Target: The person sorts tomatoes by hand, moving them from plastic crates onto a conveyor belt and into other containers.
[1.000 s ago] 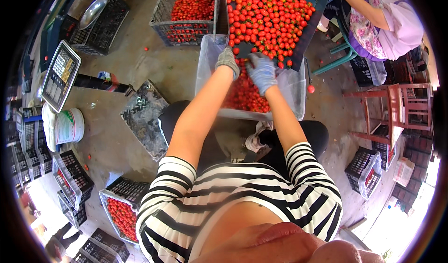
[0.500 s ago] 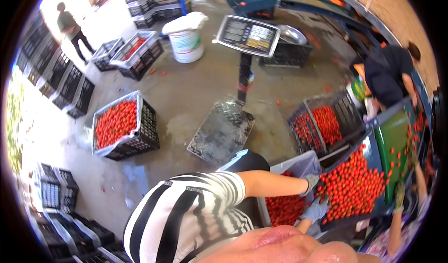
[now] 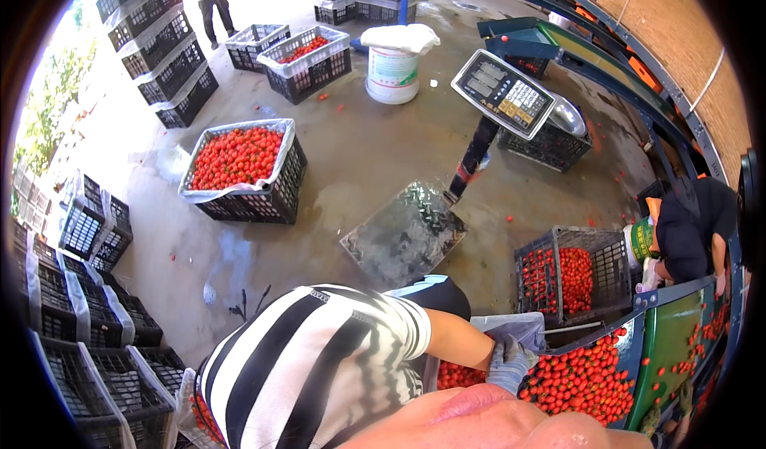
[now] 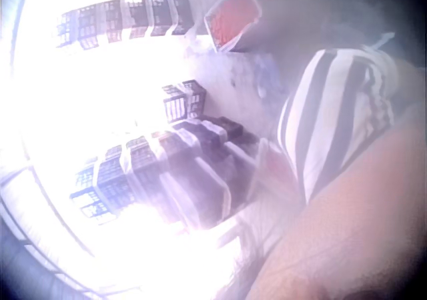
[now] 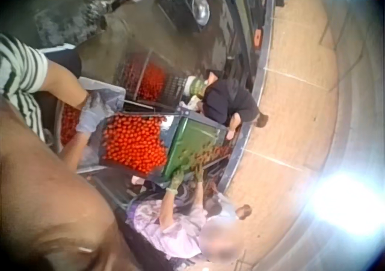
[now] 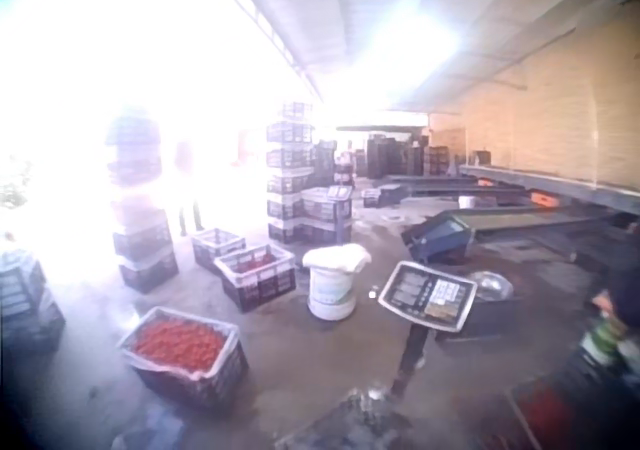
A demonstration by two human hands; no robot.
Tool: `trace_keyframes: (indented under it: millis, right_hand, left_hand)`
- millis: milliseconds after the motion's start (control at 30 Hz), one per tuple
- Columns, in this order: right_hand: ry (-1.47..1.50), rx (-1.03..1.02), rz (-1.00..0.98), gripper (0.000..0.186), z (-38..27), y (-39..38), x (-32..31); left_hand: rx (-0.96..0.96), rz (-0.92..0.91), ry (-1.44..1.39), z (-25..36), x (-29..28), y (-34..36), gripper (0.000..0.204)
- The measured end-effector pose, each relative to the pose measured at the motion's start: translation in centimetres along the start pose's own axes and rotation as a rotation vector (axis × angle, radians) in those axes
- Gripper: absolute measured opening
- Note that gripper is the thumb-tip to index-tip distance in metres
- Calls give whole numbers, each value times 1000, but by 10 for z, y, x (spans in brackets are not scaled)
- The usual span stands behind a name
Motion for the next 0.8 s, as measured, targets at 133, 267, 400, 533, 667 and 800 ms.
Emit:
trace_keyframes:
  millis: [133,267,400,533,667,800]
  right_hand:
    - [253,-103,4,22,-13,2,17]
    - [247,-257,-161,22,-65,15,12]
    - [13,-83,-339,31,-37,30,17]
    - [-99,-38,-362,33,-19,36,24]
    - [107,-162,-362,30,-45,41,28]
    - [384,-333,-312,30,-67,36,21]
  left_hand:
    - [-18,4,-2,-5,-9,-11,41]
    - [-24,3,17,-9,-14,-7,40]
    - [-29,12,35,-10,-15,-6,40]
    - [-29,-2,60,-6,-8,-1,39]
    - [-25,-22,85,-1,1,3,39]
    - [-31,-14,97,2,4,-2,38]
Point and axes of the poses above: each hand's wrist, its own y-axis towards the middle knuckle, its own x-axis out of the palm, z = x × y, the point moved 7 cm from there along y, towards the middle knuckle, and after that the axes turned 12 degrees about -z, right-handed, at the moved point
